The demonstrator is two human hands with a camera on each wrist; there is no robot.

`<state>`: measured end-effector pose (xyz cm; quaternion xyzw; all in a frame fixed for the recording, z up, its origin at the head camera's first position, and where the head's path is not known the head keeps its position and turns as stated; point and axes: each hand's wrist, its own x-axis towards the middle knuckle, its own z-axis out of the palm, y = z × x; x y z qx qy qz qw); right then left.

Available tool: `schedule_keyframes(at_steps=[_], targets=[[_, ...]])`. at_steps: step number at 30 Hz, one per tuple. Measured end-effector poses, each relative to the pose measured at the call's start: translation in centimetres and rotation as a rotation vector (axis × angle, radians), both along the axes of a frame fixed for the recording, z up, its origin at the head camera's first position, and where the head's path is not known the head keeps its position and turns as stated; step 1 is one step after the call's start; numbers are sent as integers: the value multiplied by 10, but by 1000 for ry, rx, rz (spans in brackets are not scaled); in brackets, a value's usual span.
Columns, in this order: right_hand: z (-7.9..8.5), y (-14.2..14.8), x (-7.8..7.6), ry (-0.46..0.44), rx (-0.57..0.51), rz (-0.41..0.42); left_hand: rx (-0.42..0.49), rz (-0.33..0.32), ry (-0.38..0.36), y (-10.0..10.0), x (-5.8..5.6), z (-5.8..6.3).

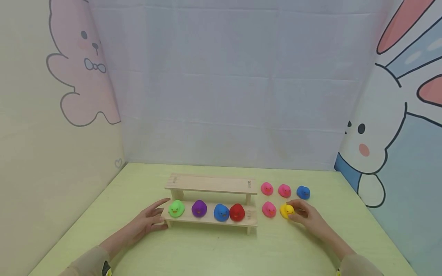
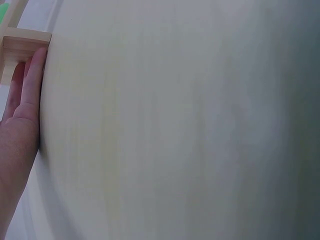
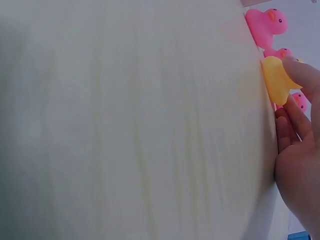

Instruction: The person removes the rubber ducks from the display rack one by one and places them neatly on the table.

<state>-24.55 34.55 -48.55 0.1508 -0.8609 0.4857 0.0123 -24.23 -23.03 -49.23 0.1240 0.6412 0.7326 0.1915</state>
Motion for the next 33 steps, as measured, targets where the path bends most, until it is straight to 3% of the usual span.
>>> schedule_keyframes(at_steps=[33], targets=[[0,6,0,-52,-84,58,-6,8,1,0,-2,-3]])
